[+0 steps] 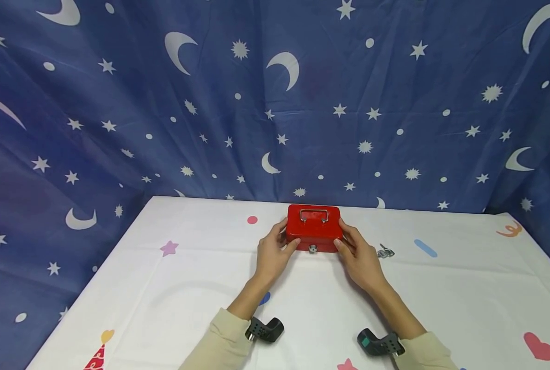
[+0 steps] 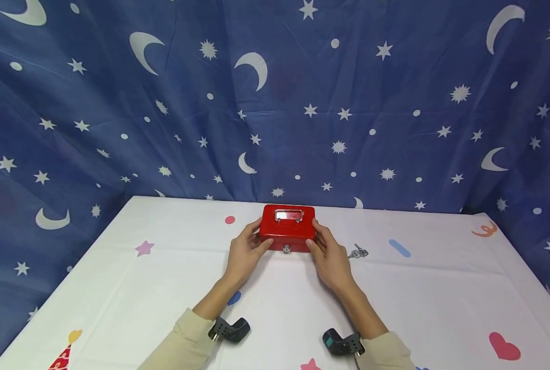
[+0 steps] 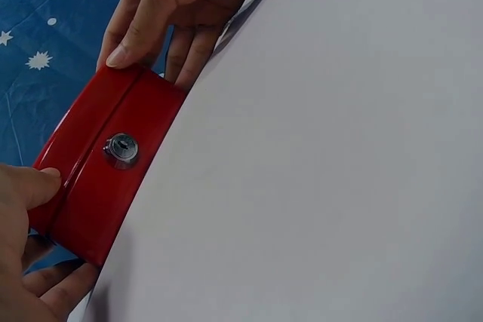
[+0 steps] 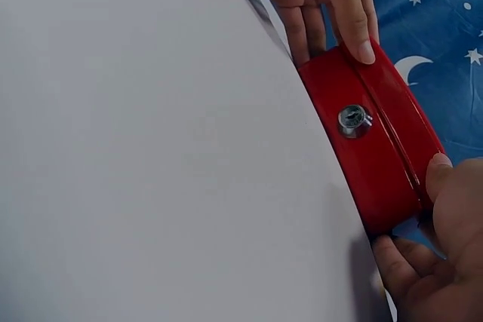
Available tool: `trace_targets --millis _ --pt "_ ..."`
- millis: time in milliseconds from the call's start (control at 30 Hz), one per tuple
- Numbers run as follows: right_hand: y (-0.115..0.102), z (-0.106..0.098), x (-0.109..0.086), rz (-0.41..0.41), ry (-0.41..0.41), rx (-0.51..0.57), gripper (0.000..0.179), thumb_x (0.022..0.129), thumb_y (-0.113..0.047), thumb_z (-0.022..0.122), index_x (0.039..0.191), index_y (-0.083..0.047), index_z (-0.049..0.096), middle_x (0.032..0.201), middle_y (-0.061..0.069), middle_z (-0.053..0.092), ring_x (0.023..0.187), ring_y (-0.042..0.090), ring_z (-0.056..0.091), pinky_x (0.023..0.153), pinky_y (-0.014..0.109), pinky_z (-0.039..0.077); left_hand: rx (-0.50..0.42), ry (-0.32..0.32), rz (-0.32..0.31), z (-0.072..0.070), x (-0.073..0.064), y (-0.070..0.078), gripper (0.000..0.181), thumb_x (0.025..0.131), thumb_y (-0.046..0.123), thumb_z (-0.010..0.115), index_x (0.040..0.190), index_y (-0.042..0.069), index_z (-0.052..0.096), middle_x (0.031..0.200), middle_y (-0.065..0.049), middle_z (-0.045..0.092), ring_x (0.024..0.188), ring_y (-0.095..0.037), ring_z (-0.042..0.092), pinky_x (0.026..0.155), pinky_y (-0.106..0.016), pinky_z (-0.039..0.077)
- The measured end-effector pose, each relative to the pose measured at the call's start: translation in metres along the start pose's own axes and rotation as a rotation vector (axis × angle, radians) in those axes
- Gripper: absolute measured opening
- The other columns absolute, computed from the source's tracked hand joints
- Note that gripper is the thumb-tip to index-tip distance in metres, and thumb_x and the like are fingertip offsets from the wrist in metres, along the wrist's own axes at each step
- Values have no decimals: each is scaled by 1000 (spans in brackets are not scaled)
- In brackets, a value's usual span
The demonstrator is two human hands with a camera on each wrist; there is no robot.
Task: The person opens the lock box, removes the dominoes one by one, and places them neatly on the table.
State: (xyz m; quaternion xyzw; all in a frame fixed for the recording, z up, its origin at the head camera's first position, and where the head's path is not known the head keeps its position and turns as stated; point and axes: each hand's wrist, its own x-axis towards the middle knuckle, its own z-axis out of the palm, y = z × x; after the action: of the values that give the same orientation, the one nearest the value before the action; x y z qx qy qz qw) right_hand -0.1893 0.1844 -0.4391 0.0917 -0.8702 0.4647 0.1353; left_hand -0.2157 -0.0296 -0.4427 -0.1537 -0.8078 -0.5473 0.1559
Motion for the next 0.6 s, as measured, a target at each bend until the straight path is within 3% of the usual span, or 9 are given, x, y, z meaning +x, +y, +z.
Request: trace_targets --millis 200,600 --pt "-1 -3 -6 -24 -4 21 58 92 -11 64 145 -5 40 139 20 47 116 34 55 88 35 46 -27 -1 -11 -1 -6 5 57 83 6 74 135 -4 50 129 -17 58 104 -31 64 82 -33 53" --pt "-4 -8 -17 12 -24 -4 60 92 -12 65 145 -5 39 142 18 45 117 33 54 88 34 47 -65 -35 -65 -5 -15 13 58 82 6 76 134 -1 53 127 -15 59 100 -28 66 81 -30 53"
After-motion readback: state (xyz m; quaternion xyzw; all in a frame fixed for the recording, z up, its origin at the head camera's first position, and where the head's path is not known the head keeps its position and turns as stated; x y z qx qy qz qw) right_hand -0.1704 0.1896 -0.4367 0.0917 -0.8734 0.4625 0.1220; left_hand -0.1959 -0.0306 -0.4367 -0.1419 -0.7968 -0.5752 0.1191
